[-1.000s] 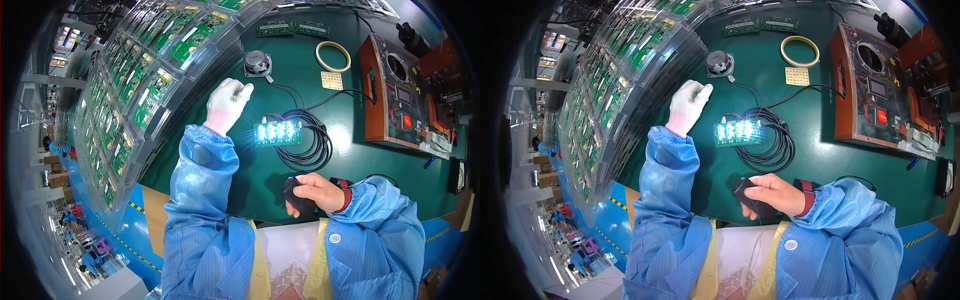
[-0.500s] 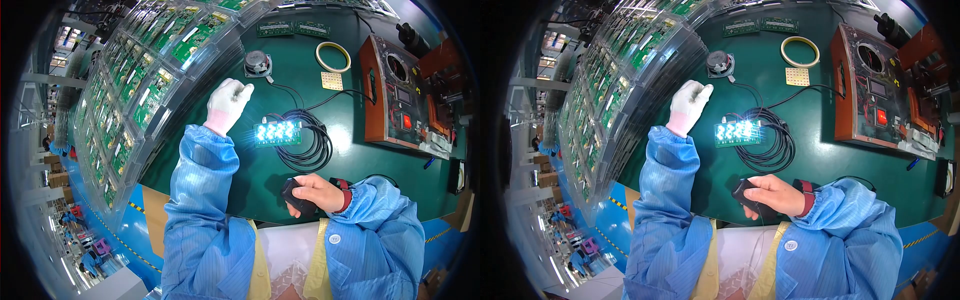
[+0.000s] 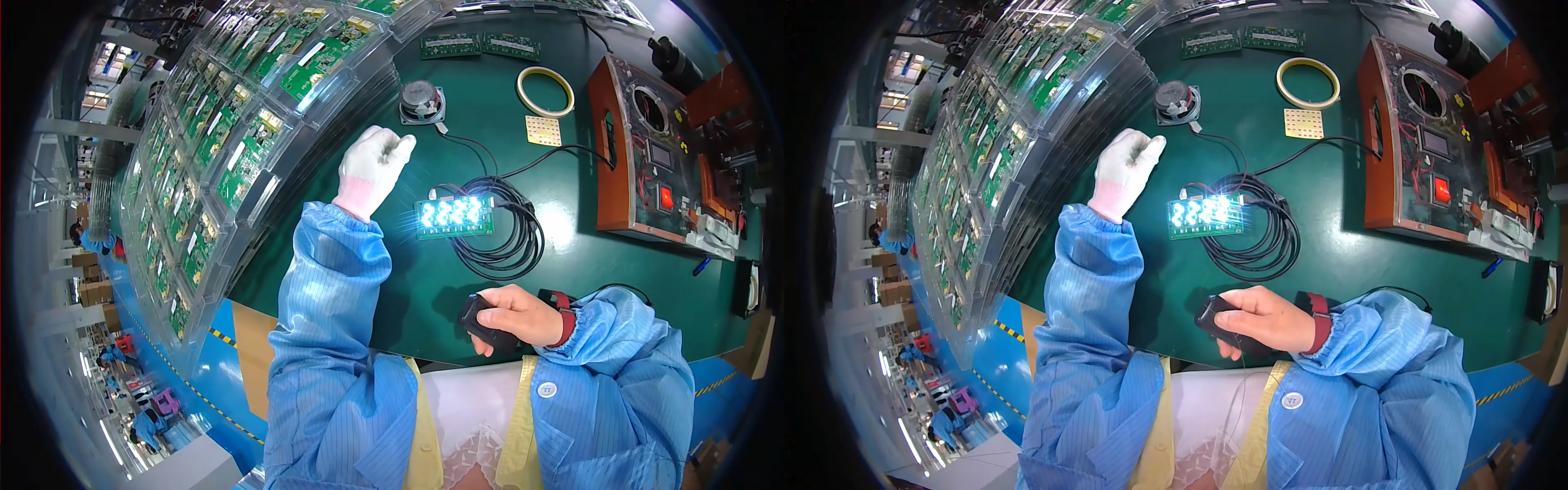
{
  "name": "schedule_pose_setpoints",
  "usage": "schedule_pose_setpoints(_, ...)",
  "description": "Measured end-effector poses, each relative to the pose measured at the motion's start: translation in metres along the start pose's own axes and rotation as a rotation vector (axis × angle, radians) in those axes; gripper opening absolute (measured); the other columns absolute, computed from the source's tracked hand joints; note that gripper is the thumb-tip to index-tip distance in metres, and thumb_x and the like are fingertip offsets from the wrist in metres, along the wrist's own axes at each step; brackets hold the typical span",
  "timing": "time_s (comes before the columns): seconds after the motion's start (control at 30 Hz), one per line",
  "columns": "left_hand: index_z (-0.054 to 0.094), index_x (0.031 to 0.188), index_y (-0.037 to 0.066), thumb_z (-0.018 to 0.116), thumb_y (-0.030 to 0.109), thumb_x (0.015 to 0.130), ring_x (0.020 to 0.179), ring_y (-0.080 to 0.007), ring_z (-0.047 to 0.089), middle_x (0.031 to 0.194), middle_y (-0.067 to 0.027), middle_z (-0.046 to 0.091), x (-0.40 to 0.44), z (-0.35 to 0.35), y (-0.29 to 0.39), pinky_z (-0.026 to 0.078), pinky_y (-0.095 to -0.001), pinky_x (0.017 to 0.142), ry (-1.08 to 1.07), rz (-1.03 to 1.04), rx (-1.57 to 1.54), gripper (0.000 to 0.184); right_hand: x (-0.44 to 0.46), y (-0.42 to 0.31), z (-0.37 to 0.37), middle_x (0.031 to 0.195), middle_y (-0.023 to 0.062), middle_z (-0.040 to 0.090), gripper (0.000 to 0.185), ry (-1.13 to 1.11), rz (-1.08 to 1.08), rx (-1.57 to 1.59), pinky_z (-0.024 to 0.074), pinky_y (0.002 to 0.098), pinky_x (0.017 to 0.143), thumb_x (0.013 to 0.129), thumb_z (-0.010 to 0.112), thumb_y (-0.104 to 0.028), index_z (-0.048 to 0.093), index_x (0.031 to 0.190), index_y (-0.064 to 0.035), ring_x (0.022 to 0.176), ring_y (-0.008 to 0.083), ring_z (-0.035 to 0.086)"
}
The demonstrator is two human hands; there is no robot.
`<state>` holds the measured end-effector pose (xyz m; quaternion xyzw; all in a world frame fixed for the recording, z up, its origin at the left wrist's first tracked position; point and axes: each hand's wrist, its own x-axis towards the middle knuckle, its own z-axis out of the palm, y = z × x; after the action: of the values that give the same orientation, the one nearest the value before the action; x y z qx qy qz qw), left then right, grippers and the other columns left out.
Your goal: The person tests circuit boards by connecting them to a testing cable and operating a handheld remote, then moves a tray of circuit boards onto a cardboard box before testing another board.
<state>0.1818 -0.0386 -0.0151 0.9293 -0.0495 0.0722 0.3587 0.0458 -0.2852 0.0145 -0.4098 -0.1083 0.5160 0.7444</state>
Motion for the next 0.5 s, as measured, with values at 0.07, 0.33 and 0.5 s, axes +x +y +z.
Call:
schedule_pose_setpoints(0.07,0.053,0.064,0.004,0.060,0.028,0.083,0.056,-0.0156,0.042,0.066,-0.0008,0.046,0.0009,-0.0003,0.0006,0.036,-0.0292,0.054,0.007,0.005,0.000,0.032,0.0000,-0.0008,-0.0004,0.074,0.0067,0.063,0.015,0.003,0.003,-0.016,0.0462,0.0210,0.059,0.095,0.045,-0.014,0.056,0.094,-0.0037,0.061,0.0121,0.057)
schedule_pose_setpoints(0.33,0.052,0.064,0.004,0.061,0.026,0.083,0.054,-0.0153,0.041,0.065,-0.0008,0.045,0.0018,-0.0005,-0.0022,0.035,-0.0293,0.052,0.013,0.059,-0.005,0.031,-0.0008,0.0007,-0.0004,0.073,0.0062,0.063,0.014,0.003,-0.008,-0.012,0.0454,0.0202,0.058,0.095,0.046,-0.014,0.056,0.094,-0.0039,0.059,0.0109,0.056)
schedule_pose_setpoints(0.5,0.052,0.063,0.004,0.061,0.026,0.083,0.053,-0.0153,0.040,0.065,-0.0008,0.044,0.0014,-0.0005,-0.0023,0.035,-0.0294,0.052,0.014,0.061,-0.014,0.031,-0.0009,0.0010,-0.0003,0.073,0.0059,0.063,0.013,0.009,-0.006,-0.009,0.0446,0.0197,0.057,0.094,0.047,-0.014,0.056,0.093,-0.0039,0.058,0.0103,0.055)
